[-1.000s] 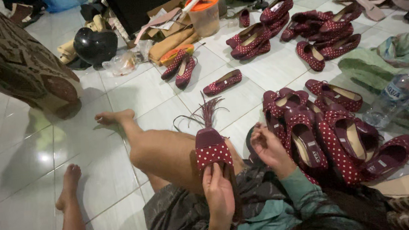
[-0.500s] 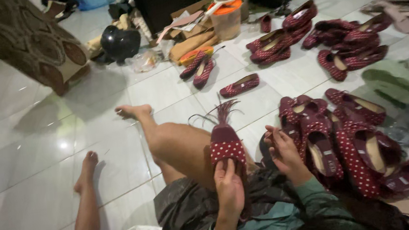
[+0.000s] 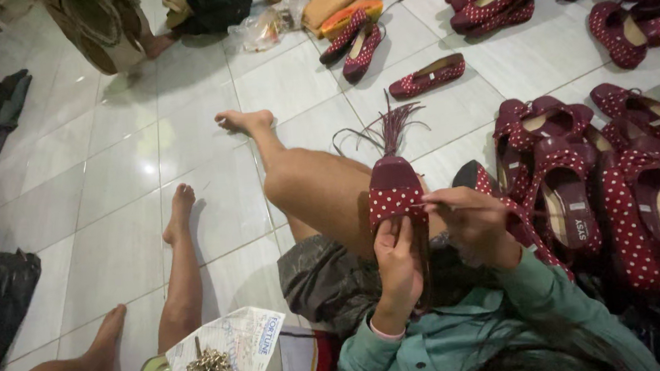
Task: The person sits on the floor and attaches a maroon ribbon to the toe of a maroon polka-dot flat shoe. They thread the ribbon through holes and tie it into a bow. Another person briefly brings a pot of food nearby.
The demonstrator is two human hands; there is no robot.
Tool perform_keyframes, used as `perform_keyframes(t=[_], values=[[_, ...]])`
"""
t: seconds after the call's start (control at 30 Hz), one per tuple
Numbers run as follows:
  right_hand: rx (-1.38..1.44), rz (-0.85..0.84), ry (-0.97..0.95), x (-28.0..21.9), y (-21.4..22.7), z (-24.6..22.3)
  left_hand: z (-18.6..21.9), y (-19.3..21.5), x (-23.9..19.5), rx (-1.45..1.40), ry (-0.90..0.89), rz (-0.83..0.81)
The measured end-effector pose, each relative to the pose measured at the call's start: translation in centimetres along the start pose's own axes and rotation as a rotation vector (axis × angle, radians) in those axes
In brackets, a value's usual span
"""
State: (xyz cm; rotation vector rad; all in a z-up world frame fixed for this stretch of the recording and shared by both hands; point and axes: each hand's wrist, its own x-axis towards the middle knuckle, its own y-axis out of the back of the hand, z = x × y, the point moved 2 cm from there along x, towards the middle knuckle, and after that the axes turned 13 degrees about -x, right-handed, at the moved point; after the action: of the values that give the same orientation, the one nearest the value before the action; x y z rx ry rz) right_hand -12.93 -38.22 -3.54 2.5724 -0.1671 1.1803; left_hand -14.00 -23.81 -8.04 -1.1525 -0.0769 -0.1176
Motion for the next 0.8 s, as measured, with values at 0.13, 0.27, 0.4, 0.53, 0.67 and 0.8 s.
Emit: perform_keyframes(t=[0.13,0.27,0.4,0.53,0.67,0.8], values=[[-0.421,-0.062,0.188,1.8,0.0,-2.7,-0.4,0.1,0.1,-0.026,-0.015,0.033],[-0.42,0.001,0.19,2.8,-0.4,-3.1,-0.6,0.5,0.2,0.031,-0.055,-0.009],[-0.172,-0.023,0.015,2.5,-0.9,-2.6,-0.8,0.7,0.0,0.025,-0.058,-0.003],[-0.432,-0.106,0.279,2.7,-0.6,-2.7,-1.1,0.3,0.2,-0.002,-0.095,0.049],[-0.607,-0.138,0.41,2.7,-0.4,-2.7,-1.0,0.0,0.4,-0.032,-0.081,0.053],[-0.33,-0.041,0.131,2.1,-0.8,-1.7,-1.2,0.1,0.6,-0.01,-0.093,0.053]])
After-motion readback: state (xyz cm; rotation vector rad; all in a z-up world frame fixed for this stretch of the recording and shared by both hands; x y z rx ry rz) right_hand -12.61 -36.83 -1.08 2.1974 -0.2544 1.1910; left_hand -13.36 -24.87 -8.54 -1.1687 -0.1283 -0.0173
